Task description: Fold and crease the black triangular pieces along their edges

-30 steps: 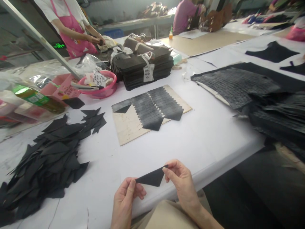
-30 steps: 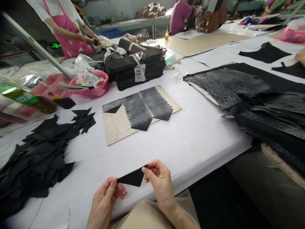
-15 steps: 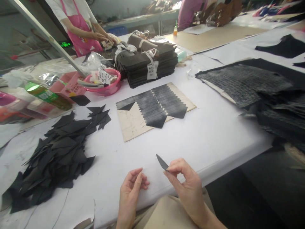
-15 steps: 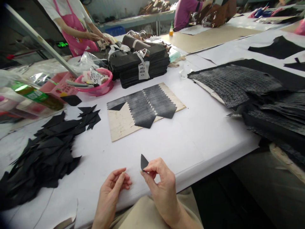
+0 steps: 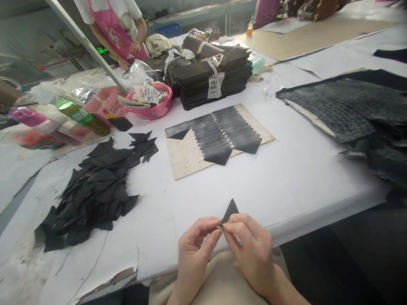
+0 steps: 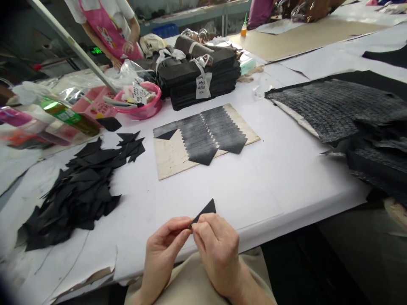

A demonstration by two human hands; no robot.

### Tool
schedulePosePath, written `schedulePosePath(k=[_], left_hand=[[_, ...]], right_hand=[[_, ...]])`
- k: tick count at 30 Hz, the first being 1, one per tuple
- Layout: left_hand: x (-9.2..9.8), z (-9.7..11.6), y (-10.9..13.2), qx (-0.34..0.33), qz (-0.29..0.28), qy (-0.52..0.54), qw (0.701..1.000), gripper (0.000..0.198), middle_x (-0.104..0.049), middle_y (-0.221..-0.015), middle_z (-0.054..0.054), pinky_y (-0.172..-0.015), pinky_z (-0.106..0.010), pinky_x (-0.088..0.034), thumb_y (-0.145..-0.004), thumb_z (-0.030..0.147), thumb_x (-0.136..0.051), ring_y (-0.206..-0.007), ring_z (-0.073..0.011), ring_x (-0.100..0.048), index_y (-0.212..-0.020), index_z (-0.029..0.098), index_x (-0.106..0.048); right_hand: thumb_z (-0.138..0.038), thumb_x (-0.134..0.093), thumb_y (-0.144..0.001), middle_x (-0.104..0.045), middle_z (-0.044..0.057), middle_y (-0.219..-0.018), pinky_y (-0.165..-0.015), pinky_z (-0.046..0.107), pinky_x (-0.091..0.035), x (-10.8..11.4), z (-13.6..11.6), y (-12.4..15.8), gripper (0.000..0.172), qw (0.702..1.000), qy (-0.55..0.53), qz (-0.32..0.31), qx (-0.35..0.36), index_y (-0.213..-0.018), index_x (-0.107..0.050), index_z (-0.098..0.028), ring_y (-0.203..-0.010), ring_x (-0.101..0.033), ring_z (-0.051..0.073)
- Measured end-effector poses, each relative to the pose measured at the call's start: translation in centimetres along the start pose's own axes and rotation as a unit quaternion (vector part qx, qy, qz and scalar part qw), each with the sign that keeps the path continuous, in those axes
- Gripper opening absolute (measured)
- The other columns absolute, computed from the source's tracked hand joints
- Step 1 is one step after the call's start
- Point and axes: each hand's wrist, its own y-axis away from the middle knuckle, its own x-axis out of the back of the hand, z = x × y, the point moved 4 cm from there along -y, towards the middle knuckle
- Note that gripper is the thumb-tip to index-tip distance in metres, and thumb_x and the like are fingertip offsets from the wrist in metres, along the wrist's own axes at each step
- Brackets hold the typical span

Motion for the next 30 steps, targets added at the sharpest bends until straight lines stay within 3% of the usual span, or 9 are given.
schedulePosePath(k=[23, 30], left_hand=[[-0.06, -0.93, -0.23, 0.02, 0.007, 0.052, 0.998, 0.007, -0.068, -0.095, -0.004, -0.085, -0.025, -0.052, -0.085, 0.024, -0.07, -0.092, -0.0177, -0.062, -0.089, 0.019, -0.072], [0.07, -0.9, -0.31, 0.025, -0.005, 0.047, 0.999, 0.013, -0.068, -0.098, -0.006, -0.087, -0.027, -0.051, -0.082, 0.026, -0.073, -0.094, -0.0192, -0.063, -0.092, 0.018, -0.072]], right_hand=[[-0.002, -0.053, -0.088, -0.055, 0.002, -0.08, -0.066, 0.027, -0.041, -0.6, 0.02, 0.01, 0.019, 0.999, 0.024, -0.037, 0.001, -0.081, -0.055, -0.02, -0.073, -0.05, 0.013], [-0.003, -0.056, -0.087, -0.056, 0.003, -0.082, -0.066, 0.026, -0.041, -0.67, -0.01, 0.0, 0.016, 0.998, 0.055, -0.036, 0.011, -0.082, -0.057, -0.018, -0.074, -0.05, 0.013]])
